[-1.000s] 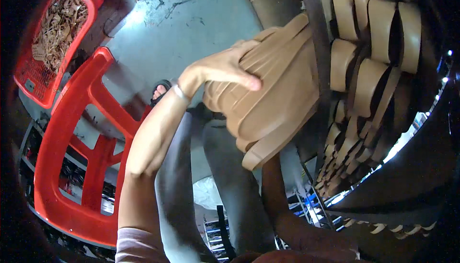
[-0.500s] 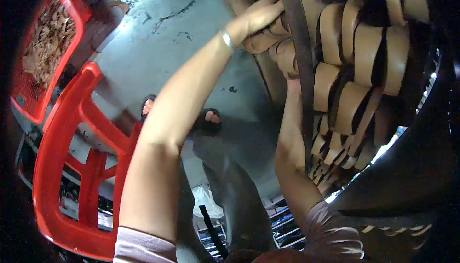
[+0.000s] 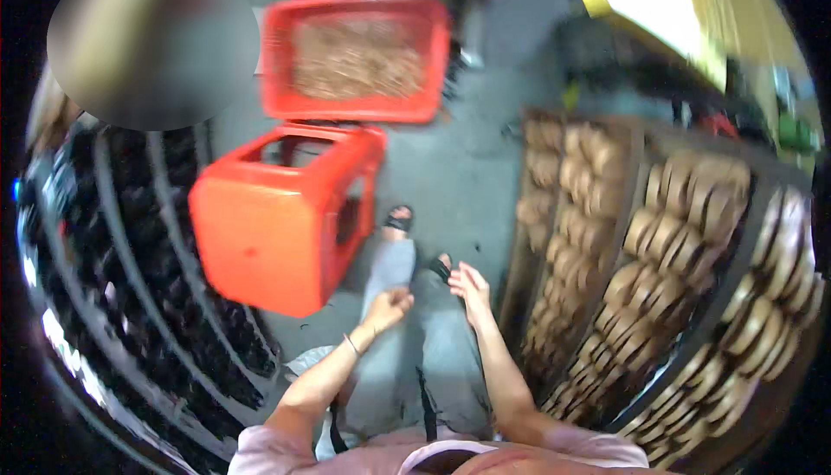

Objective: The person sits on the floor and repeatedly smooths the edges and surfaces of brown sandal soles using a green grinding machine. They pick up soles from a nearby pile, run them against the machine's wheel, and place the finished soles into a red basket or onto a stack.

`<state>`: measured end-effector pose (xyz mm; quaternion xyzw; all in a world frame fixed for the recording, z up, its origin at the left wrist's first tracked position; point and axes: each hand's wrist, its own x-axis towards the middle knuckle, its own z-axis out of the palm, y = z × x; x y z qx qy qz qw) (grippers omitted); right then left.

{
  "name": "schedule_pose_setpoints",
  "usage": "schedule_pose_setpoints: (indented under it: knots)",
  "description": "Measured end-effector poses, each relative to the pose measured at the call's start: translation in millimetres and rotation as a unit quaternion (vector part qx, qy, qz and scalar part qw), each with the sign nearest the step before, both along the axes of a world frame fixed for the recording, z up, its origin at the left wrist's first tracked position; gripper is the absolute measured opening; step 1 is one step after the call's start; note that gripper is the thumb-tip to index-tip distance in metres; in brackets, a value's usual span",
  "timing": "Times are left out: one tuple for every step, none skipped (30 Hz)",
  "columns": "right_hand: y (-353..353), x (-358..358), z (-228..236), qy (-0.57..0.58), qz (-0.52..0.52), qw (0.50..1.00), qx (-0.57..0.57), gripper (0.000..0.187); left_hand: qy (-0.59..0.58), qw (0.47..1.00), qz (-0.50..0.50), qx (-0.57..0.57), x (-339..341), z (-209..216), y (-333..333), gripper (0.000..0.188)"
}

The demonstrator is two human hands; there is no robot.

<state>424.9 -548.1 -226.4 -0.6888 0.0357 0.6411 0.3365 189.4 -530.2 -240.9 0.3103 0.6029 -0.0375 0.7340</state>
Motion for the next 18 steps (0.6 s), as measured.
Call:
schedule_pose_setpoints:
  knots:
    - [28.4,-10.8,30.5,0.027,0.043,0.998,0.045,0.036,0.029,0.995,-0.079,0.047,-5.2,68.3,37.1,0.045]
    - [76.4,-25.0,77.0,0.054,0.067,0.987,0.134,0.036,0.048,0.991,-0.102,0.069,-18.9,108.0,56.9,0.047]
    - [119.0,-39.5,138.7,0.083,0.091,0.969,0.214,0.036,0.066,0.987,-0.123,0.083,-30.6,143.0,63.6,0.048]
    - [155.6,-46.1,201.1,0.144,0.092,0.945,0.281,0.038,0.075,0.983,-0.142,0.088,-35.9,169.6,58.8,0.048]
    - [204.2,-56.8,263.6,0.195,0.09,0.913,0.347,0.04,0.075,0.978,-0.167,0.098,-45.4,190.8,69.2,0.048]
    - [237.1,-61.5,314.1,0.254,0.108,0.855,0.44,0.052,0.063,0.965,-0.219,0.128,-47.0,216.8,75.6,0.048]
    - [265.7,-64.2,360.5,0.31,0.122,0.783,0.525,0.065,0.054,0.947,-0.275,0.157,-47.7,237.3,83.3,0.048]
    - [288.9,-67.3,413.0,0.363,0.136,0.749,0.537,0.078,0.011,0.945,-0.277,0.175,-49.3,250.1,83.7,0.051]
    - [306.8,-70.5,458.0,0.416,0.146,0.715,0.543,0.091,-0.006,0.945,-0.261,0.196,-44.3,267.2,85.5,0.052]
    - [328.1,-88.4,497.8,0.494,0.14,0.627,0.586,0.09,-0.014,0.931,-0.283,0.229,-37.2,274.3,87.7,0.051]
    - [340.3,-90.8,545.1,0.533,0.121,0.533,0.646,0.092,-0.035,0.899,-0.338,0.277,-30.2,282.8,106.7,0.051]
    - [360.6,-92.2,565.3,0.57,0.18,0.497,0.629,0.091,-0.028,0.911,-0.259,0.319,-22.9,310.6,115.1,0.049]
    - [371.9,-89.6,592.2,0.564,0.24,0.458,0.644,0.09,0.037,0.879,-0.271,0.39,-12.0,384.3,162.4,0.048]
    - [381.0,-91.1,603.6,0.561,0.254,0.443,0.652,0.092,0.052,0.871,-0.257,0.416,-8.5,391.9,173.5,0.046]
    - [388.9,-88.2,612.6,0.557,0.265,0.434,0.657,0.095,0.062,0.864,-0.243,0.436,-3.5,397.9,179.7,0.043]
    - [397.9,-83.8,620.5,0.556,0.279,0.423,0.659,0.097,0.074,0.848,-0.24,0.466,1.6,403.2,189.3,0.037]
    - [406.0,-86.3,621.5,0.568,0.293,0.414,0.648,0.1,0.092,0.84,-0.224,0.485,5.9,406.0,188.7,0.031]
    - [413.3,-91.6,621.2,0.581,0.306,0.405,0.636,0.102,0.112,0.832,-0.207,0.502,10.9,408.6,182.9,0.026]
